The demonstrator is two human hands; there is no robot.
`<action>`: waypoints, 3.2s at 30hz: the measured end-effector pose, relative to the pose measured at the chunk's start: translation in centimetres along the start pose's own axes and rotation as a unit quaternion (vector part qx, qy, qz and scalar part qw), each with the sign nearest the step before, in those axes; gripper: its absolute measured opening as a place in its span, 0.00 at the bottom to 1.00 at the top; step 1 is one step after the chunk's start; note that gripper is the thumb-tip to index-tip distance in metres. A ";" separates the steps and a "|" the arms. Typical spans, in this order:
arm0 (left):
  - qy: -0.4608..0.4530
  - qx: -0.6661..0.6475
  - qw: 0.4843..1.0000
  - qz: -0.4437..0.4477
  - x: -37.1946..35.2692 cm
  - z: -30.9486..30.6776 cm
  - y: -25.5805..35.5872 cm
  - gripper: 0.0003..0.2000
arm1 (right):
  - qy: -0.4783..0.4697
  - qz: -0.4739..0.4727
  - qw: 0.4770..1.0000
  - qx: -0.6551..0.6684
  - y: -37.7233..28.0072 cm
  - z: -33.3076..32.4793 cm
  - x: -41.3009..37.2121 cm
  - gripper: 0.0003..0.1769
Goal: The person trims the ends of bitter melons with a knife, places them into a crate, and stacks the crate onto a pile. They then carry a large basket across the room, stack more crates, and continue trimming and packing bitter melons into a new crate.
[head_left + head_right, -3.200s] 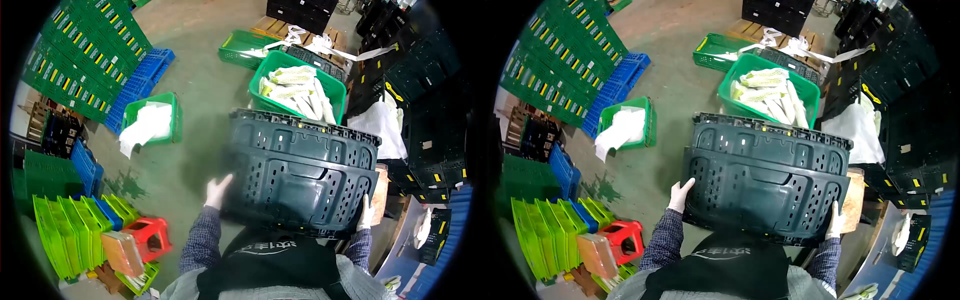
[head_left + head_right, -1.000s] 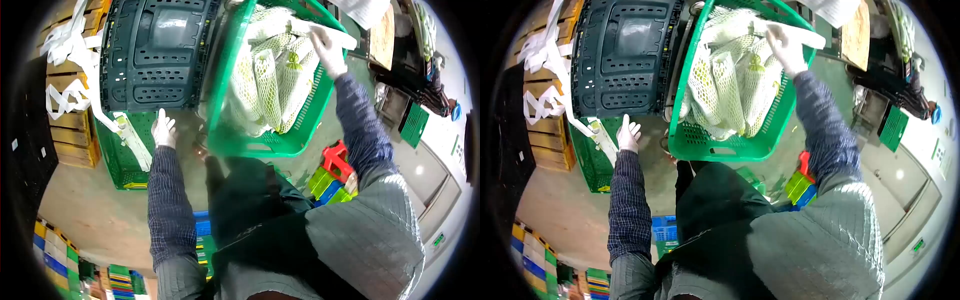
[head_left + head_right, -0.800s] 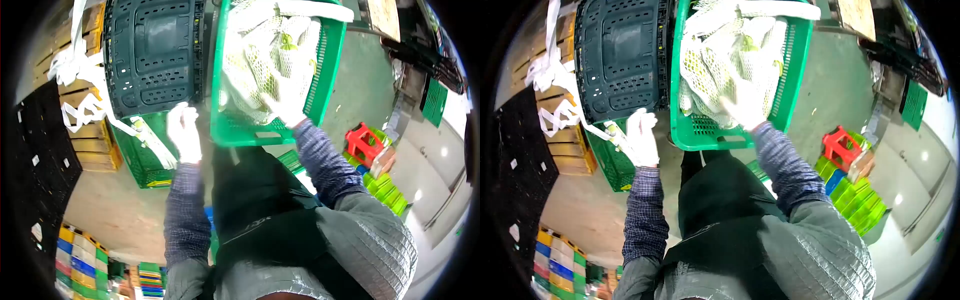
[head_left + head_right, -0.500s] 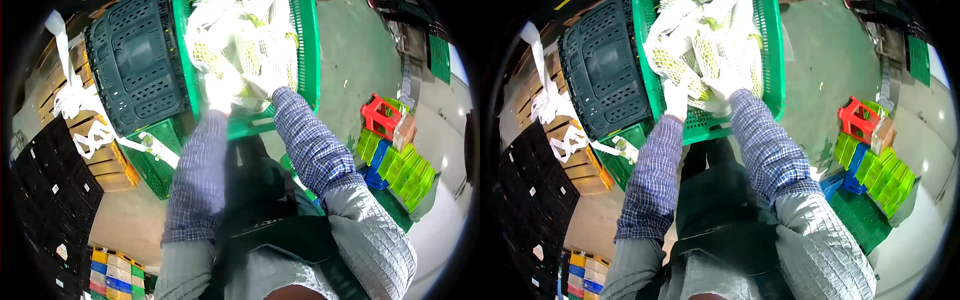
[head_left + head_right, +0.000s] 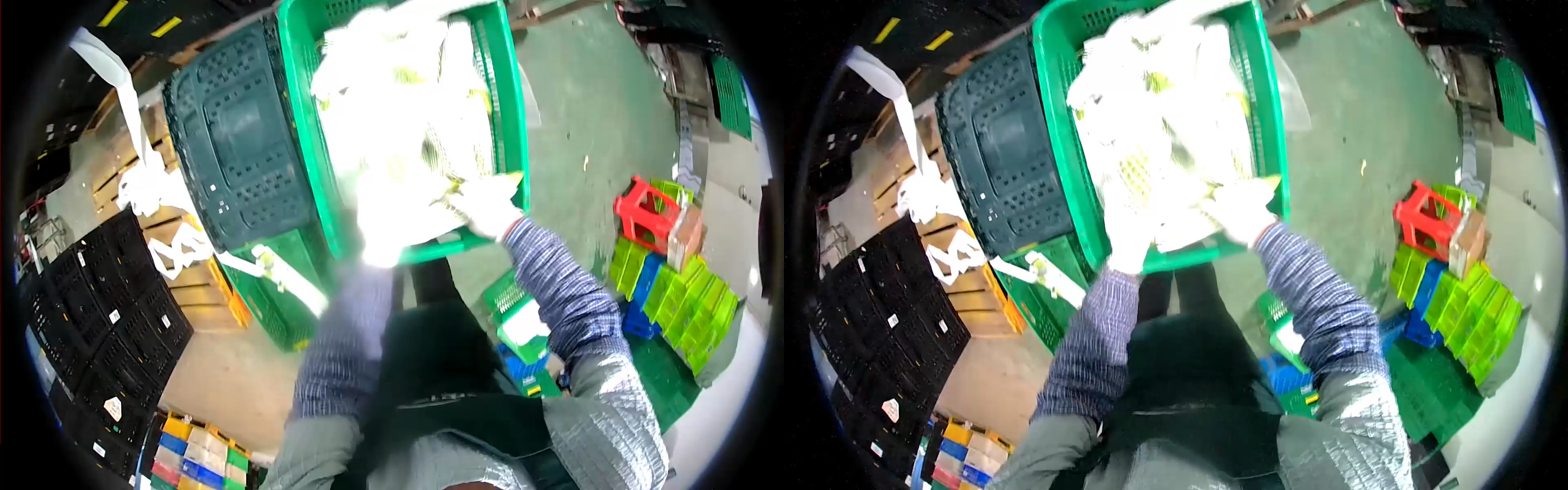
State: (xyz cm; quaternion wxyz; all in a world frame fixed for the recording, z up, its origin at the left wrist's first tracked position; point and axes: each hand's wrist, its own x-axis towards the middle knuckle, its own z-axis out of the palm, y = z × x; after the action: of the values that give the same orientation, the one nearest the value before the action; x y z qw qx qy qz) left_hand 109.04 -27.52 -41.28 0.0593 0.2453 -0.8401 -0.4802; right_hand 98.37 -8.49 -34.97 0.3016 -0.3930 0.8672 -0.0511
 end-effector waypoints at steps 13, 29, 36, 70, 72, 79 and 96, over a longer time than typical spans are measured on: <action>-0.362 0.307 0.879 -0.051 0.0 -3.0 1.4 0.43 | 0.294 -0.119 0.935 -0.157 7.1 -17.8 16.6 0.27; 0.136 -0.083 0.978 -0.136 8.1 -14.5 -1.9 0.21 | 0.285 -0.157 0.935 -0.139 5.0 -16.4 33.9 0.24; 0.101 -0.221 0.951 -0.193 29.2 -14.9 -4.2 0.31 | 0.555 -0.094 0.826 -0.015 14.6 -22.1 29.7 0.18; -0.077 0.089 0.993 0.009 7.1 -8.7 3.3 0.18 | 0.200 0.015 0.955 0.217 4.3 -2.0 13.6 0.41; -0.215 0.126 0.968 0.014 2.1 -5.4 4.7 0.23 | 0.230 0.010 0.951 0.207 3.1 -0.6 13.8 0.42; -0.157 0.055 0.984 -0.057 -7.0 -4.1 6.0 0.27 | -0.007 -0.231 0.973 -0.023 -4.0 -0.5 13.2 0.44; 0.018 -0.437 0.792 -0.426 -18.9 -0.7 -8.5 0.39 | 0.301 0.355 0.649 0.602 8.0 16.5 -11.3 0.35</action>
State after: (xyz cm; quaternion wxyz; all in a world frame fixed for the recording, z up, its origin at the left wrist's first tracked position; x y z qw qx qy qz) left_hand 128.75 -22.78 -45.40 -0.0355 0.5347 -0.3502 -0.7683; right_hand 108.21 7.50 -45.51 0.1890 0.2502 0.7621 -0.5664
